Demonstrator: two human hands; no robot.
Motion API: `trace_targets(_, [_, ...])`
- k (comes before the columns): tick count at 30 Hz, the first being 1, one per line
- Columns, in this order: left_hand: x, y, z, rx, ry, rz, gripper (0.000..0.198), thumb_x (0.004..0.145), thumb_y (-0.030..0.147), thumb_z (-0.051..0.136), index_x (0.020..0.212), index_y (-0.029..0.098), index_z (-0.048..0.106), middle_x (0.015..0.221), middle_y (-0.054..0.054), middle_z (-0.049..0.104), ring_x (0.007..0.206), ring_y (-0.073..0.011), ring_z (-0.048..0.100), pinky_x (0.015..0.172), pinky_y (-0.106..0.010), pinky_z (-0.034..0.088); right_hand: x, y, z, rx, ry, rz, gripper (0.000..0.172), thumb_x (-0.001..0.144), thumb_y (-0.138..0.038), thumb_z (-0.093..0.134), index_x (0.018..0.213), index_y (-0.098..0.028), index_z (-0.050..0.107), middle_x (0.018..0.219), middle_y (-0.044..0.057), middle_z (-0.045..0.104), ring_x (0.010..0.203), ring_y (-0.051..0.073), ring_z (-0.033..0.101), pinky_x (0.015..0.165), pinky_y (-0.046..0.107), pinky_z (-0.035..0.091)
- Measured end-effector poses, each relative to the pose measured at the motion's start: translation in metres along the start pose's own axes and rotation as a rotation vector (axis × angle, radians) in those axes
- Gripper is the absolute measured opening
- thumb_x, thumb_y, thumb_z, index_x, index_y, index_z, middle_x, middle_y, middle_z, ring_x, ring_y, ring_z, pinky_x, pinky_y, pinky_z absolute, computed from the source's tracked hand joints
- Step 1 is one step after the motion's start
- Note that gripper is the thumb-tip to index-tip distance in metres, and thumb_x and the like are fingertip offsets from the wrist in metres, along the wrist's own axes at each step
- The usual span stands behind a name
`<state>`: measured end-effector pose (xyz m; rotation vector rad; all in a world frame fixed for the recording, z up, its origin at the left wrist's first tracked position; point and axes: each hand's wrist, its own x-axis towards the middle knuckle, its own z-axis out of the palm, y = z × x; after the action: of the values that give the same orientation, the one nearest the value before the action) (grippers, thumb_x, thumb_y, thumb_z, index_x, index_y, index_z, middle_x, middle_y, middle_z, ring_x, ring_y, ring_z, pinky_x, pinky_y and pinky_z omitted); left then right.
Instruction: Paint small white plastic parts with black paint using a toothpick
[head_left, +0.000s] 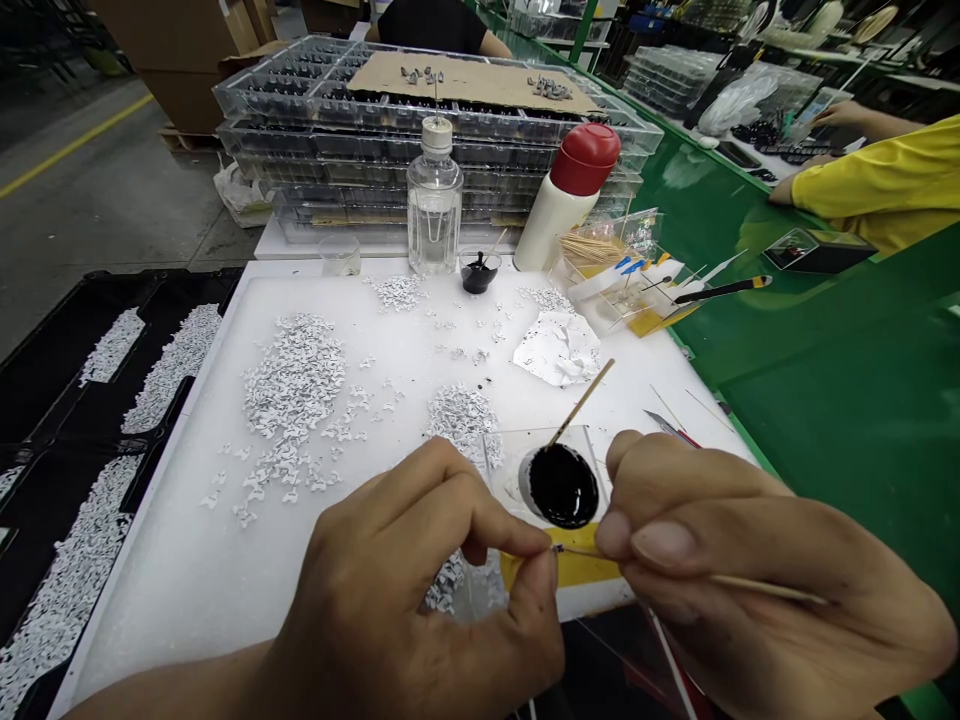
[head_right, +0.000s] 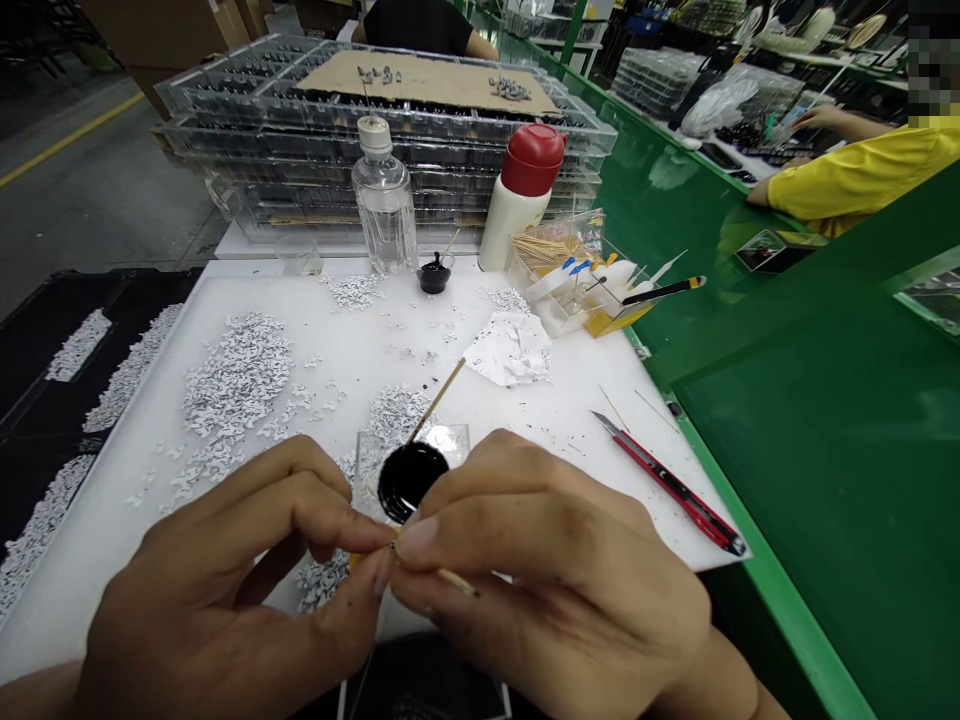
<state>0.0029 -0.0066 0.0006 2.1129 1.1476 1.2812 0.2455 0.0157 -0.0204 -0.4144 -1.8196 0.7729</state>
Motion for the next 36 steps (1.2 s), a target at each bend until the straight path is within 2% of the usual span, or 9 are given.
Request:
trace_targets(5, [-0.003, 0.000, 0.003, -0.006, -0.006, 0.000, 0.021, 0.104, 0.005, 0.070, 0.093, 0.022, 0.075, 0.078, 0.007, 0.068, 0.065, -0.0071, 0.070, 0.057, -0.016, 0.060, -0.002, 0.000, 0.000, 0.016, -0.002, 0.007, 0.035, 0.123, -0.006, 0.078, 0.156, -0.016, 0.079, 0.130, 0.008, 0.090, 0.108, 0.020, 0.085, 0.093, 0.038, 0.079])
trace_targets(13, [-0.003, -0.002, 0.001, -0.012, 0.015, 0.009, 0.020, 0.104, 0.005, 0.070, 0.094, 0.022, 0.075, 0.077, 0.007, 0.068, 0.065, -0.0073, 0.070, 0.056, -0.016, 0.059, -0.002, 0.000, 0.001, 0.024, 0.014, 0.017, 0.039, 0.122, -0.004, 0.079, 0.158, -0.017, 0.079, 0.130, 0.008, 0.090, 0.109, 0.019, 0.086, 0.093, 0.038, 0.078])
trace_targets(16, [-0.004, 0.000, 0.000, -0.002, 0.010, 0.007, 0.020, 0.104, 0.006, 0.070, 0.095, 0.022, 0.076, 0.078, 0.007, 0.069, 0.065, -0.0080, 0.071, 0.056, -0.016, 0.059, -0.002, -0.001, 0.002, 0.025, 0.029, 0.024, 0.041, 0.120, -0.006, 0.082, 0.159, -0.019, 0.082, 0.128, 0.007, 0.091, 0.103, 0.021, 0.085, 0.089, 0.041, 0.077])
trace_targets(21, [-0.004, 0.000, 0.000, -0.001, 0.011, -0.008, 0.022, 0.103, 0.004, 0.068, 0.094, 0.023, 0.074, 0.078, 0.006, 0.069, 0.064, -0.0089, 0.072, 0.055, -0.018, 0.060, -0.008, 0.002, 0.005, 0.050, 0.074, 0.074, 0.056, 0.115, -0.006, 0.086, 0.166, -0.028, 0.082, 0.128, 0.008, 0.094, 0.092, 0.026, 0.082, 0.078, 0.046, 0.076])
trace_targets(25, [-0.002, -0.001, -0.002, -0.008, 0.003, -0.020, 0.022, 0.103, 0.003, 0.070, 0.096, 0.024, 0.074, 0.079, 0.006, 0.069, 0.065, -0.0104, 0.073, 0.055, -0.019, 0.061, -0.013, 0.004, 0.004, 0.084, 0.045, 0.085, 0.064, 0.114, -0.003, 0.080, 0.172, -0.031, 0.079, 0.135, 0.008, 0.093, 0.101, 0.027, 0.085, 0.081, 0.045, 0.077])
trace_targets(27, [-0.002, -0.001, -0.002, -0.008, 0.000, -0.010, 0.023, 0.103, 0.003, 0.070, 0.096, 0.024, 0.074, 0.077, 0.006, 0.068, 0.064, -0.0105, 0.072, 0.055, -0.020, 0.061, -0.012, 0.003, 0.002, 0.069, 0.040, 0.092, 0.064, 0.115, -0.005, 0.082, 0.173, -0.032, 0.078, 0.135, 0.008, 0.093, 0.099, 0.027, 0.085, 0.081, 0.046, 0.078])
trace_targets(36, [-0.002, 0.002, 0.000, 0.004, -0.003, -0.011, 0.023, 0.104, 0.003, 0.069, 0.095, 0.023, 0.075, 0.077, 0.006, 0.069, 0.065, -0.0092, 0.072, 0.055, -0.018, 0.059, -0.004, 0.001, 0.002, 0.033, 0.039, 0.058, 0.058, 0.114, -0.003, 0.083, 0.167, -0.025, 0.082, 0.130, 0.008, 0.094, 0.094, 0.025, 0.084, 0.081, 0.045, 0.078])
